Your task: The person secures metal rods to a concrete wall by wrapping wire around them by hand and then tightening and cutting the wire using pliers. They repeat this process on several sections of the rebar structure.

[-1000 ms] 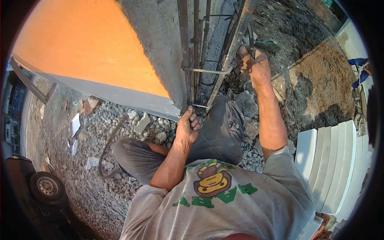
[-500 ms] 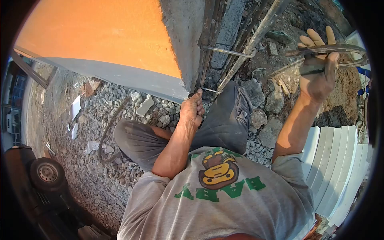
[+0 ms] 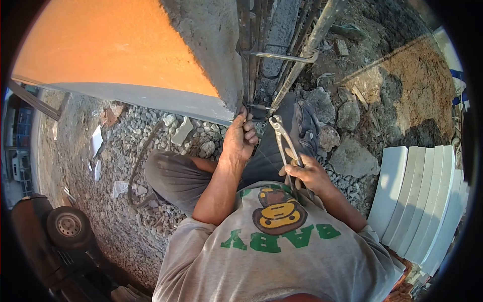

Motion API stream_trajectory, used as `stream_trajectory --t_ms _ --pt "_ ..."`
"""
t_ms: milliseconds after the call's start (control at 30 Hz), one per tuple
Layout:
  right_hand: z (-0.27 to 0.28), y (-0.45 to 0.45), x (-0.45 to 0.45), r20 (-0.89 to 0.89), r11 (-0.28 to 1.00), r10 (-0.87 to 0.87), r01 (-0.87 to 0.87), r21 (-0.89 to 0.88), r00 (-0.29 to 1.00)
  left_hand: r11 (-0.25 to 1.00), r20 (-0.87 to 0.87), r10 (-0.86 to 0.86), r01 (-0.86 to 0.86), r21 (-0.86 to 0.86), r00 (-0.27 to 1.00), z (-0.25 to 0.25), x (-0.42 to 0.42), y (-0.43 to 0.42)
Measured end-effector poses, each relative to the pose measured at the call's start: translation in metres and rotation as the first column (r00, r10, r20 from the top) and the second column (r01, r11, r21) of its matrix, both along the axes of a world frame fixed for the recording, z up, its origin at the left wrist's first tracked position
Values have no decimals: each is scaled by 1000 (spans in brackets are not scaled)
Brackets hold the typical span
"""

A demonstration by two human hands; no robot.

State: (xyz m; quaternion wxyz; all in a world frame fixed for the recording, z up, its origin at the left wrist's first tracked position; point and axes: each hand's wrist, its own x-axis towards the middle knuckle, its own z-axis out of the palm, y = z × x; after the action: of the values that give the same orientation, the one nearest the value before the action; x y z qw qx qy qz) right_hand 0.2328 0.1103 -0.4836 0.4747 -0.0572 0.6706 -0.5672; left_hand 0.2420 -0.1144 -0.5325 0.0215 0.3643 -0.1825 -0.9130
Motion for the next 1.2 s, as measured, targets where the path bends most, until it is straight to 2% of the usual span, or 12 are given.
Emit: stream_trajectory --t_ms 33,200,300,333,400,433,500,633,700,833,1000,1200 --pt "-1 -5 -5 21 999 47 -47 -18 999 1000 23 -16 17 -26 1000 -3 0 0" --pt "-1 -26 -7 154 997 44 -33 -73 987 998 -25 -28 27 -52 999 -11 0 -4" --pt "1 -39 -4 -22 998 59 -60 -30 998 982 34 -45 50 -180 998 -10 -1 -9" --pt "2 -41 -5 -21 998 59 -60 -29 998 982 35 -45 51 -180 998 -11 -1 -9" --pt "6 -47 -9 -122 973 194 -175 151 973 985 43 -38 45 -166 998 -11 0 -11" --pt "7 -49 -8 -123 972 199 -180 153 972 987 49 -8 15 -161 999 -8 2 -9" --pt "8 -53 -7 -280 974 205 -167 154 938 989 63 -35 43 -144 997 -6 0 -11" --pt "16 -55 -6 -295 968 222 -173 183 929 996 27 -46 48 -81 999 -1 2 -9" --pt "21 -55 -4 -145 985 131 -112 129 981 997 -14 -33 32 -70 999 0 6 -6" --pt "28 -60 -4 -159 983 146 -124 138 976 998 -115 -26 18 -66 993 -4 15 -8" --pt "32 -66 -2 30 996 41 -43 84 999 991 -120 -78 64 -120 990 -12 16 -16" --pt "41 -75 1 30 998 10 -12 65 999 993 -129 -79 66 -101 989 -9 19 -16"
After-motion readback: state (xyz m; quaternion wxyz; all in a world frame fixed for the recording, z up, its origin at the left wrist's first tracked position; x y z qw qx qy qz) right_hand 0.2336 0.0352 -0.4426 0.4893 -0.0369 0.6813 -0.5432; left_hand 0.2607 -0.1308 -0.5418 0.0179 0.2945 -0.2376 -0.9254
